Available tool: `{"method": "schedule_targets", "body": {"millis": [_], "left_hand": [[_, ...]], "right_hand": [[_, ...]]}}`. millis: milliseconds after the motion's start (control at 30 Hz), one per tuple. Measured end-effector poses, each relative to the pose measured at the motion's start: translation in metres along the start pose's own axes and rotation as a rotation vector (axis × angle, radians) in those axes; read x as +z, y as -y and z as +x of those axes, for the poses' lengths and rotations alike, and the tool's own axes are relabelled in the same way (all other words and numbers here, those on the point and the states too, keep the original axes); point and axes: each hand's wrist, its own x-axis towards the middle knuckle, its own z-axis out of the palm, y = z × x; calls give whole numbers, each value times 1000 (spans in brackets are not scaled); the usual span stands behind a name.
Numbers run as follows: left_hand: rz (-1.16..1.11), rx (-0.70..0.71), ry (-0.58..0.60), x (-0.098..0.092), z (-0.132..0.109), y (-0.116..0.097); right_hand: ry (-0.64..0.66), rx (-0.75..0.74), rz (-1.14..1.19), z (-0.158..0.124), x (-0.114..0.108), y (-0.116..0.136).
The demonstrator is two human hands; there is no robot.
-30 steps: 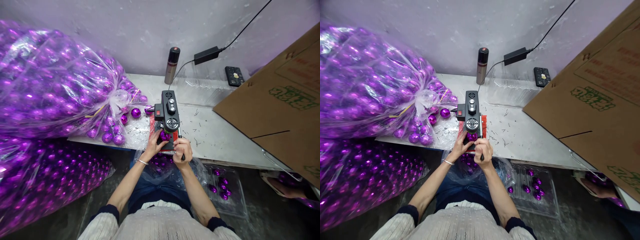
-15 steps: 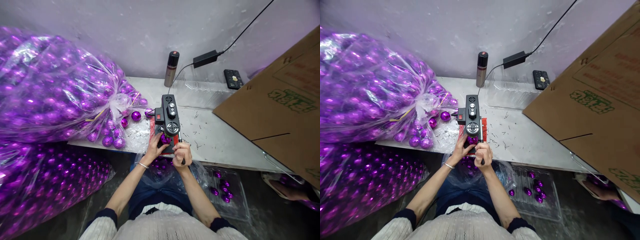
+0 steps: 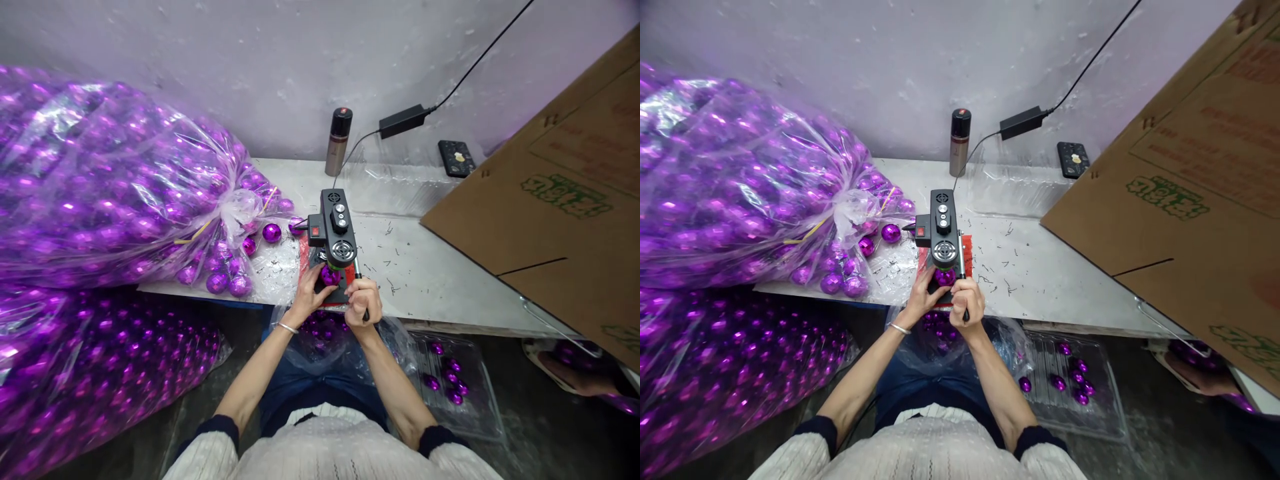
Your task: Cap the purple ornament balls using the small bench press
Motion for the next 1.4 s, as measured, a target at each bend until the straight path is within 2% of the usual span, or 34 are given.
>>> {"method": "schedule_targets", "body": {"millis": [100, 200, 333, 400, 433, 500, 567, 633, 667, 733, 767, 833, 900, 967, 1033, 1100, 1200, 1300, 1400], "left_hand": [[0, 50, -4, -1, -5, -4], [54, 156, -5, -2, -31, -16], [135, 275, 31, -5, -75, -27], [152, 245, 1, -13, -75, -23], [169, 196, -36, -20, -67, -18], [228, 28, -148, -39, -35, -1], [284, -239, -323, -60, 10, 19], [291, -460, -408, -78, 55, 37], [289, -525, -367, -85, 74, 44], [303, -567, -235, -93, 99, 51], [297, -572, -193, -95, 106, 51], [220, -585, -207, -96, 109, 48], [-2, -620, -281, -96, 99, 40], [-329, -665, -311, -93, 81, 29], [-625, -697, -286, -87, 59, 16], [-791, -719, -251, -75, 37, 3], [-785, -729, -223, -50, 14, -12], [-591, -672, -188, -26, 3, -20], [-379, -563, -135, -13, 0, -23]], "right_hand": [[27, 52, -44, 26, -4, 17], [73, 58, -64, 44, -10, 26], [107, 16, -69, 37, -14, 22], [95, 4, -56, 28, -14, 17], [88, 2, -49, 25, -13, 16], [75, 4, -36, 21, -12, 14], [68, 11, -27, 20, -10, 14], [69, 16, -25, 21, -10, 15], [67, 15, -26, 21, -10, 15], [66, 6, -30, 22, -10, 14], [70, 0, -33, 22, -11, 14], [81, -11, -38, 24, -11, 14], [86, -11, -37, 26, -11, 15], [63, 10, -34, 29, -9, 18], [26, 52, -35, 34, -6, 23], [5, 102, -41, 40, -4, 29], [13, 154, -55, 49, -3, 35], [41, 155, -66, 55, -5, 38], [68, 122, -77, 55, -8, 37]]}}
